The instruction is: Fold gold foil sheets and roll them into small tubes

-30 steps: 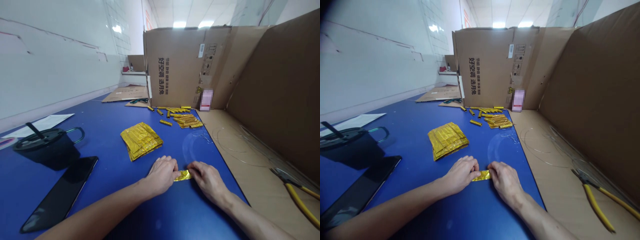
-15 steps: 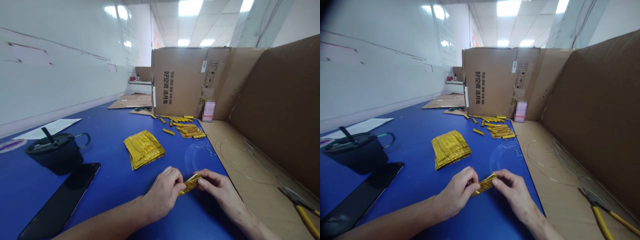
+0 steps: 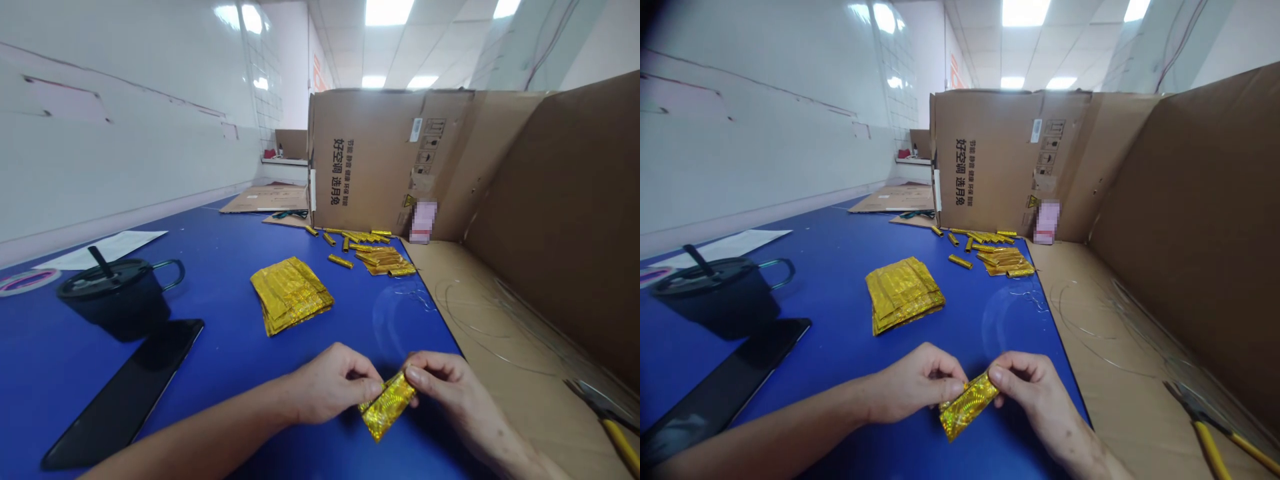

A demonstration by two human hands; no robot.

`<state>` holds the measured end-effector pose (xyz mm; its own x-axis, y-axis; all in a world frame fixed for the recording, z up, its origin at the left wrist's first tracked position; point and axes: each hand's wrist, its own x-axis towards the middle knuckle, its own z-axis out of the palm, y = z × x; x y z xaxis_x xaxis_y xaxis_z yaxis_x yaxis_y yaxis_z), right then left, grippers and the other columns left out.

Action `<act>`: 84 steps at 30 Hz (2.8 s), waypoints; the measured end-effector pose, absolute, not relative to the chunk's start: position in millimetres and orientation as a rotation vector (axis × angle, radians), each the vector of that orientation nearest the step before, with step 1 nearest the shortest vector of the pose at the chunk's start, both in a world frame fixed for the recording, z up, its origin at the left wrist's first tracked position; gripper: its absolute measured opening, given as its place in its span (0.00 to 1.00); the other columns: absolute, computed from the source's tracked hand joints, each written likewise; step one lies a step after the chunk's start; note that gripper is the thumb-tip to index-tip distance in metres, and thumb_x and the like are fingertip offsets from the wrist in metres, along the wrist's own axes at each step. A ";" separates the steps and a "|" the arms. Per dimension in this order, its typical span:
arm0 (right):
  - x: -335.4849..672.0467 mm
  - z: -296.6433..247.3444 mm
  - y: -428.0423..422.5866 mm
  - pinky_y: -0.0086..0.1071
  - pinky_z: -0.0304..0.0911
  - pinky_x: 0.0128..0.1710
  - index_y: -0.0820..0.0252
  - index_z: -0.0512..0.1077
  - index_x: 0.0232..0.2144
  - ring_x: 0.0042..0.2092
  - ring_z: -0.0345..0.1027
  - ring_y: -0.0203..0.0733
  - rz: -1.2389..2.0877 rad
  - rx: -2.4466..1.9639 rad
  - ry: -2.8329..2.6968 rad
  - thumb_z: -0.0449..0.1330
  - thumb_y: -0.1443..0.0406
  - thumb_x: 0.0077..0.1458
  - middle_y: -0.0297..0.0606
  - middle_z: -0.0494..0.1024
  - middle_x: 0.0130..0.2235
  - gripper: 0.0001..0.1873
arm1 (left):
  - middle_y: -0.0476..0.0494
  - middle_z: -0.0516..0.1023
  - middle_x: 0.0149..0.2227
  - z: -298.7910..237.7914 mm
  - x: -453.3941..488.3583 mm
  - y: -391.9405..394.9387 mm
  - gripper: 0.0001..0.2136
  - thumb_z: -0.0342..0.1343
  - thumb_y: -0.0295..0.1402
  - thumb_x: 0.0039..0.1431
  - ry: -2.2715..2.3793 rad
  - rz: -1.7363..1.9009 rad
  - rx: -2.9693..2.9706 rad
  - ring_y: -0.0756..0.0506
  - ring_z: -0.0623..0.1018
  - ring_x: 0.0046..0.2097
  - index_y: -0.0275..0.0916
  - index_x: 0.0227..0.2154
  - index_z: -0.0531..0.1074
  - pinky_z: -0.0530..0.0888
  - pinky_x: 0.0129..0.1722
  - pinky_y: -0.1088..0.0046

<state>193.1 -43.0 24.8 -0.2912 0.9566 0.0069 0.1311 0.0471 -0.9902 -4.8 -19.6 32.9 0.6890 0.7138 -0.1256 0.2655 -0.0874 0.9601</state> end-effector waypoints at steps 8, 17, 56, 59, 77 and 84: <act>193.0 18.9 -44.7 0.28 0.55 0.26 0.62 0.71 0.21 0.24 0.58 0.33 1.382 -1.126 -1.518 0.57 0.59 0.49 0.32 0.68 0.20 0.13 | 0.53 0.67 0.20 26.5 -2.8 -22.4 0.07 0.52 0.32 0.44 0.895 0.401 1.721 0.54 0.64 0.23 0.33 0.24 0.71 0.59 0.21 0.82; 176.6 17.6 -49.3 0.26 0.54 0.21 0.61 0.66 0.21 0.18 0.59 0.32 1.399 -1.149 -1.333 0.56 0.55 0.48 0.30 0.67 0.15 0.15 | 0.54 0.66 0.18 32.7 6.8 -44.2 0.06 0.49 0.32 0.46 1.157 0.472 1.845 0.55 0.63 0.21 0.36 0.22 0.68 0.57 0.19 0.82; 179.3 14.2 -51.5 0.29 0.61 0.27 0.59 0.71 0.25 0.23 0.66 0.36 1.130 -1.132 -1.292 0.59 0.58 0.46 0.34 0.73 0.19 0.10 | 0.48 0.71 0.29 31.1 2.6 -39.4 0.09 0.46 0.27 0.54 1.133 0.901 2.119 0.50 0.68 0.33 0.38 0.30 0.72 0.63 0.37 0.75; 181.0 14.9 -50.4 0.31 0.62 0.29 0.59 0.72 0.29 0.24 0.67 0.38 1.196 -1.108 -1.308 0.59 0.58 0.46 0.35 0.75 0.19 0.11 | 0.49 0.71 0.28 32.7 -0.5 -35.5 0.08 0.47 0.28 0.53 1.107 0.914 2.110 0.51 0.68 0.32 0.38 0.31 0.72 0.63 0.34 0.76; 178.8 15.8 -48.7 0.27 0.59 0.27 0.61 0.72 0.28 0.24 0.67 0.35 1.461 -1.006 -1.268 0.59 0.61 0.48 0.34 0.74 0.20 0.08 | 0.54 0.67 0.19 39.7 0.5 -37.4 0.07 0.48 0.33 0.50 1.113 0.509 1.876 0.55 0.62 0.20 0.36 0.24 0.70 0.56 0.18 0.82; 176.0 12.5 -50.7 0.27 0.59 0.25 0.61 0.70 0.25 0.22 0.64 0.34 1.406 -1.039 -1.195 0.59 0.60 0.48 0.33 0.72 0.19 0.09 | 0.51 0.68 0.26 32.4 2.6 -50.8 0.08 0.47 0.21 0.46 0.975 0.748 2.265 0.53 0.65 0.28 0.37 0.29 0.65 0.62 0.27 0.81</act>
<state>176.0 -50.7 12.5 -0.1542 0.9880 -0.0132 -0.1465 -0.0360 -0.9886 2.6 -50.8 32.4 0.5805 0.7686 0.2686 0.4579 -0.5810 0.6729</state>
